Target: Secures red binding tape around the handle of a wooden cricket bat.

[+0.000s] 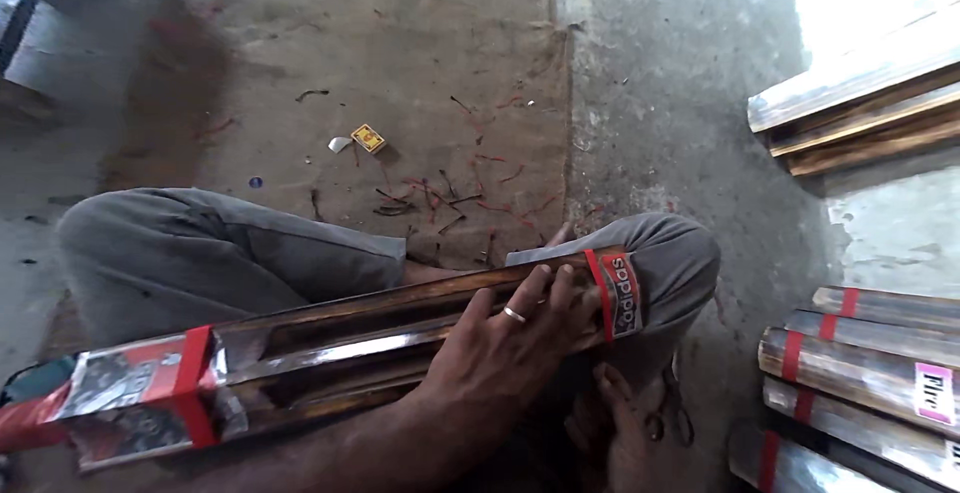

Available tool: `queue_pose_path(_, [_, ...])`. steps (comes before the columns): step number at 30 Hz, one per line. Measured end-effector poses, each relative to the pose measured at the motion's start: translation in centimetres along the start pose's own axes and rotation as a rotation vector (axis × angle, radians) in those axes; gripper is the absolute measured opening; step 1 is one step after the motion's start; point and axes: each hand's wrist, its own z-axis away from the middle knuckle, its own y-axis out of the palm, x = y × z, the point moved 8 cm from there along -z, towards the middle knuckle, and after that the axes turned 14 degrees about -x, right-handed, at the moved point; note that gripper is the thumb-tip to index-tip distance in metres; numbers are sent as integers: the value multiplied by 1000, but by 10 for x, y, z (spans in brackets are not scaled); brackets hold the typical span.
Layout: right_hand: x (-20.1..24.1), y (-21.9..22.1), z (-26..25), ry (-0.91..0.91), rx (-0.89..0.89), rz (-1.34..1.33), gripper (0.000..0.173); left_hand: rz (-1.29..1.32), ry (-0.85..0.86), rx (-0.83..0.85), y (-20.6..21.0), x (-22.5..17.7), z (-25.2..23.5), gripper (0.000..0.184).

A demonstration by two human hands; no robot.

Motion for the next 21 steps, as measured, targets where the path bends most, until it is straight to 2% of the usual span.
queue_pose_path(5, [4, 0, 2, -17, 44, -67, 17, 84, -8, 51, 0, 0, -5, 61])
queue_pose_path(13, [18, 0, 11, -102, 47, 34, 17, 87, -6, 23, 0, 1, -3, 61])
queue_pose_path(17, [40, 7, 23, -209, 21, 118, 18, 93, 12, 2, 0, -1, -1, 66])
queue_pose_path(21, [24, -2, 16, -151, -11, 117, 19, 84, 10, 7, 2, 0, -1, 65])
